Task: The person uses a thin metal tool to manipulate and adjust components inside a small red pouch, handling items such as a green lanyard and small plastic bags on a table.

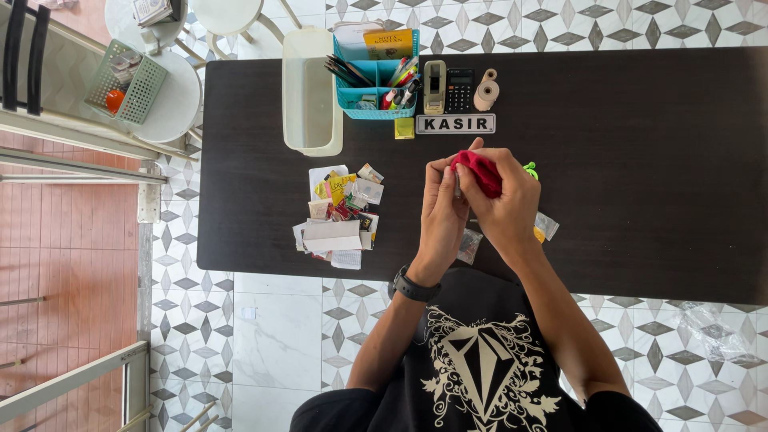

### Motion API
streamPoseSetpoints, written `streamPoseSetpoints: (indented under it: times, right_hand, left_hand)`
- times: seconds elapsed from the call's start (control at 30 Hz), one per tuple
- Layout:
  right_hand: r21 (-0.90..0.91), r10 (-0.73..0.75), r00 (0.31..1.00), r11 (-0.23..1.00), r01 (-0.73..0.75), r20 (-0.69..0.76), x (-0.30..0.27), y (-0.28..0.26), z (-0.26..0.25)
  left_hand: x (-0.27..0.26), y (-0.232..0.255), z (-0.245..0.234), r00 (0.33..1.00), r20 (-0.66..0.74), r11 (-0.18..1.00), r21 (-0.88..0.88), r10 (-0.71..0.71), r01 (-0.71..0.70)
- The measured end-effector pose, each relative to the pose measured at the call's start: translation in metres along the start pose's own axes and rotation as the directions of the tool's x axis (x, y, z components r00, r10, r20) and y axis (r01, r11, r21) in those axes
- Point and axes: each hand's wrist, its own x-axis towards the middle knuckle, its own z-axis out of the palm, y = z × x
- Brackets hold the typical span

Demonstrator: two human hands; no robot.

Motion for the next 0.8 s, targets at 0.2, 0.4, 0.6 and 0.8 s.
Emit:
streamPoseSetpoints:
  times: [0.2,0.4,0.6,0.8]
  right_hand:
    - [-0.001,-0.007,0.999,1.000,0.007,0.037,-0.019,-0.005,0.003]
    - [0.015,0.028,0.996,0.999,-0.030,0.090,-0.037,-0.007,0.002]
    - [-0.007,-0.017,1.000,1.000,0.017,0.002,-0.014,-0.004,0.000]
    - [0.012,0.022,0.998,1.000,-0.023,0.061,-0.034,-0.013,0.001]
  left_hand:
    - [-0.001,0.014,0.005,0.997,0.061,0.996,-0.072,0.048,-0.044]
    - [-0.001,0.018,0.005,0.999,-0.020,0.996,-0.080,-0.041,0.040]
    - [-0.001,0.016,0.010,0.996,0.003,0.993,-0.067,-0.093,0.093]
    - [0.000,0.017,0.005,1.000,0.010,0.974,-0.227,-0.022,0.023]
